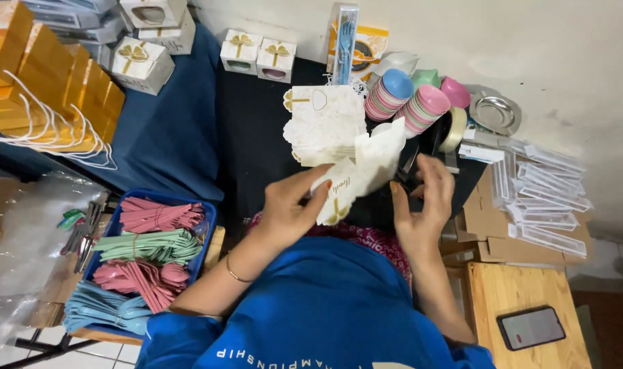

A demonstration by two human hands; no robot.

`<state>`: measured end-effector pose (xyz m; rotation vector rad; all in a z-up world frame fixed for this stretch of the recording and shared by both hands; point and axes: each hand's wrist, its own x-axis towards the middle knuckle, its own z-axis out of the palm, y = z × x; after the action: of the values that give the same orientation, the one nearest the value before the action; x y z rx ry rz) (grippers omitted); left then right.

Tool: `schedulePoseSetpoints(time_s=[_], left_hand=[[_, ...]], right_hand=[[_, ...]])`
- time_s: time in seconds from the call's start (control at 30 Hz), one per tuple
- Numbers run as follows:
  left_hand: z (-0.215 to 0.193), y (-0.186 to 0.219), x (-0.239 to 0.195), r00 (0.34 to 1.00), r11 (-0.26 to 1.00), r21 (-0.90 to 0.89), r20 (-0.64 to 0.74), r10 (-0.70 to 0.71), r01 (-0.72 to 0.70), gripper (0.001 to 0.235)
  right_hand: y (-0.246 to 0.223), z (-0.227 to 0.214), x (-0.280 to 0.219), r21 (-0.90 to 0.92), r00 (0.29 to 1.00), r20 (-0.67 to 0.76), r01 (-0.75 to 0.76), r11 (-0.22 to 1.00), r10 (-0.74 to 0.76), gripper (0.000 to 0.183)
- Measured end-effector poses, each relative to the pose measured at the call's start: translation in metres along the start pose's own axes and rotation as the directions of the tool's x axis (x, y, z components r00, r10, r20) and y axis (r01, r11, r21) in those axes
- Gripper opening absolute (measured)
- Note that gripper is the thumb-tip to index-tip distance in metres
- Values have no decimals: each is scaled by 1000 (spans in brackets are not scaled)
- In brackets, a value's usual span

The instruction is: Assembling small white gift boxes from flat cardboard templates by folding them into shape.

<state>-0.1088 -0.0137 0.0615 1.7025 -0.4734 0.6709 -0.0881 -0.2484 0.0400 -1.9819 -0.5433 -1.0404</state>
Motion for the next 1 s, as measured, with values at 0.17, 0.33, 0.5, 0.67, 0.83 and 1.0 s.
schedulePoseSetpoints(time_s=[0.17, 0.33, 0.5, 0.67, 0.83, 1.0], left_hand=[[20, 6, -6, 991, 992, 8, 55, 125, -125, 25], [23, 8, -14, 994, 991, -132, 109, -3, 17, 29], [22, -1, -16, 967, 909, -330, 92, -239, 256, 24], [9, -3, -3, 981, 977, -86, 15, -193, 193, 25], [7, 11, 4, 999, 998, 51, -26, -31, 32, 26], [18, 4, 3, 962, 942, 194, 50, 268, -273, 22]], right_hand=[[-26, 11, 13, 237, 996, 85, -44, 971, 24, 44], [-36, 22, 19, 354, 997, 81, -23, 935, -7, 25], [-44, 19, 18, 331, 993, 97, -92, 939, 63, 15], [-62, 11, 27, 229, 960, 180, 173, 958, -216, 1], [-70, 5, 23, 48, 896, 299, 331, 943, -329, 4], [-70, 4, 18, -100, 844, 472, 339, 935, -256, 27]])
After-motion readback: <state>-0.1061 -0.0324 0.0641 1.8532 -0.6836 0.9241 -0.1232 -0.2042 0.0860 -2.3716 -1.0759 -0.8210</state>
